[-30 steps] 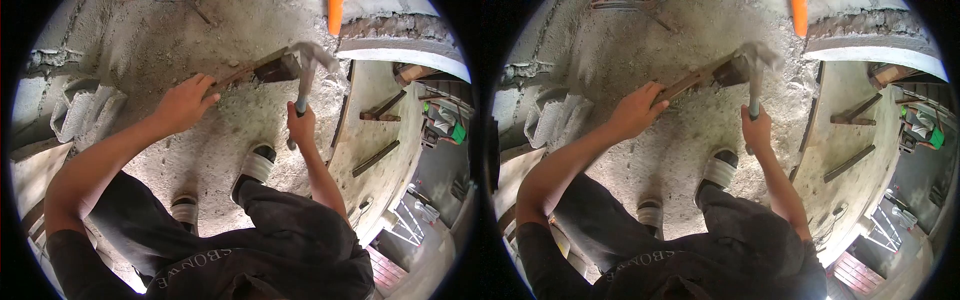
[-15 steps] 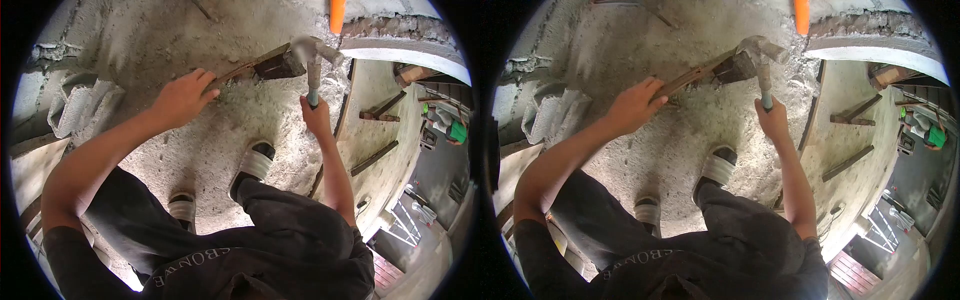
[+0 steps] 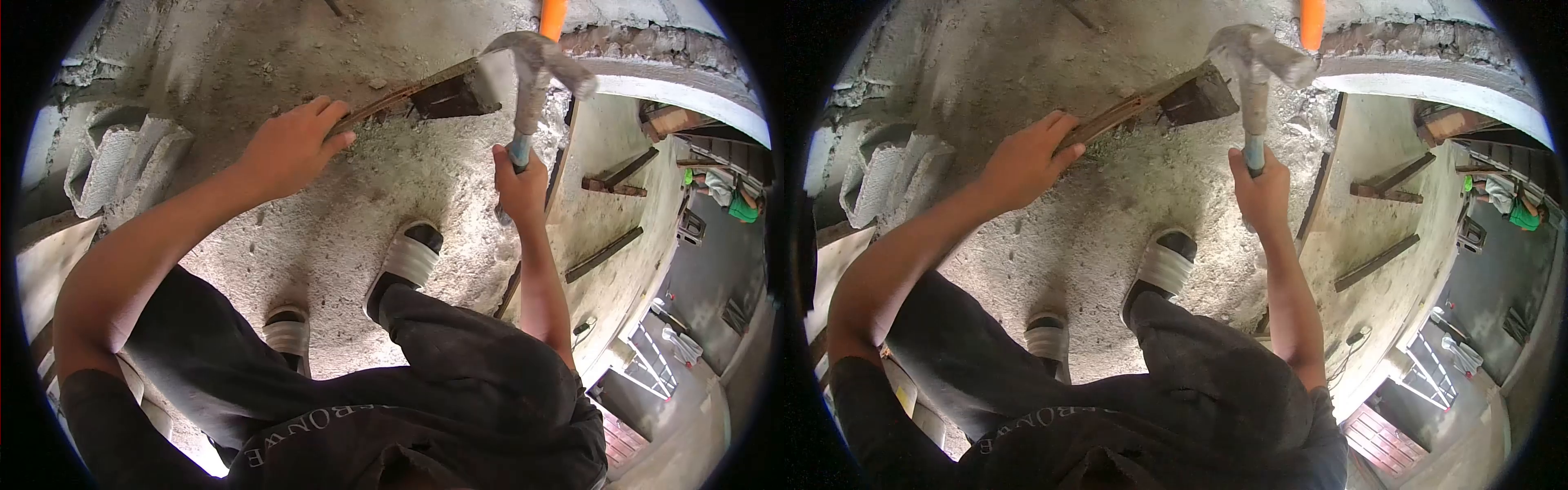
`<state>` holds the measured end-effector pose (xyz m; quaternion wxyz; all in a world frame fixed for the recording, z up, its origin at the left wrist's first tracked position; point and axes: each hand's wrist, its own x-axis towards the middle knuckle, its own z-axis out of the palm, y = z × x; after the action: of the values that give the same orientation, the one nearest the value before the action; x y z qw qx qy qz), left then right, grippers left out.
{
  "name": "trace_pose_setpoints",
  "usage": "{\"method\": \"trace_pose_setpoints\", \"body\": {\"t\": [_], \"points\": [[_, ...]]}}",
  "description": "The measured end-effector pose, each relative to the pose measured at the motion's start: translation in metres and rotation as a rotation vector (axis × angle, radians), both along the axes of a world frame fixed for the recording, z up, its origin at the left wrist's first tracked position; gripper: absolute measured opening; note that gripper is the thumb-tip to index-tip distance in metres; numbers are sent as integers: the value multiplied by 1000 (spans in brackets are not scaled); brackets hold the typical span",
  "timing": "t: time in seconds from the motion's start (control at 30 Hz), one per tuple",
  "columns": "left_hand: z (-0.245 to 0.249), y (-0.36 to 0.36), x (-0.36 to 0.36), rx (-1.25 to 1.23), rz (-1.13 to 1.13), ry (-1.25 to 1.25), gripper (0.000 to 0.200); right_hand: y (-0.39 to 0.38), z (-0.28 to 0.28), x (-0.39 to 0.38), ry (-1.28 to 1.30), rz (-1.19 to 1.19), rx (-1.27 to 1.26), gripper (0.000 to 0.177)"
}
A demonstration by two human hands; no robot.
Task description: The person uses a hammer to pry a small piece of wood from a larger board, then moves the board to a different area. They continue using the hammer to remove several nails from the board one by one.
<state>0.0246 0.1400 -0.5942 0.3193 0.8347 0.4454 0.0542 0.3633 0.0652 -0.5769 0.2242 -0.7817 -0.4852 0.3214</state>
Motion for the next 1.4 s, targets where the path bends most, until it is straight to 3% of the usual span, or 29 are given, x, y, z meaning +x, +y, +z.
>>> {"method": "trace_pose_setpoints", "body": {"t": [0.07,0.13,0.27,0.5,0.97,1.07,1.13,1.27,1.33,1.4], "points": [[1,0,0,-26,9,5,40,-2,1,-1,119,-85,71,29],[1,1,0,-28,0,18,40,-5,-12,-4,-5,-97,-25,29],[3,0,0,-26,-13,41,42,-11,-60,6,-56,-41,76,27],[0,1,-2,2,-15,7,43,-7,-23,1,-22,-52,-43,27],[-6,7,-7,-22,-39,38,48,-1,-39,6,-106,50,48,26],[-3,9,-5,-36,-21,28,47,-10,-16,3,-1,-49,-26,28],[0,12,-6,-49,-9,25,46,-31,-29,15,48,-129,7,29],[-3,15,-8,41,14,18,43,-69,-49,37,-43,-277,106,37],[4,18,-8,25,23,31,40,-90,-61,48,-314,-259,-11,44],[8,14,-4,8,26,47,38,-116,-89,61,-367,-269,-75,47]]}}
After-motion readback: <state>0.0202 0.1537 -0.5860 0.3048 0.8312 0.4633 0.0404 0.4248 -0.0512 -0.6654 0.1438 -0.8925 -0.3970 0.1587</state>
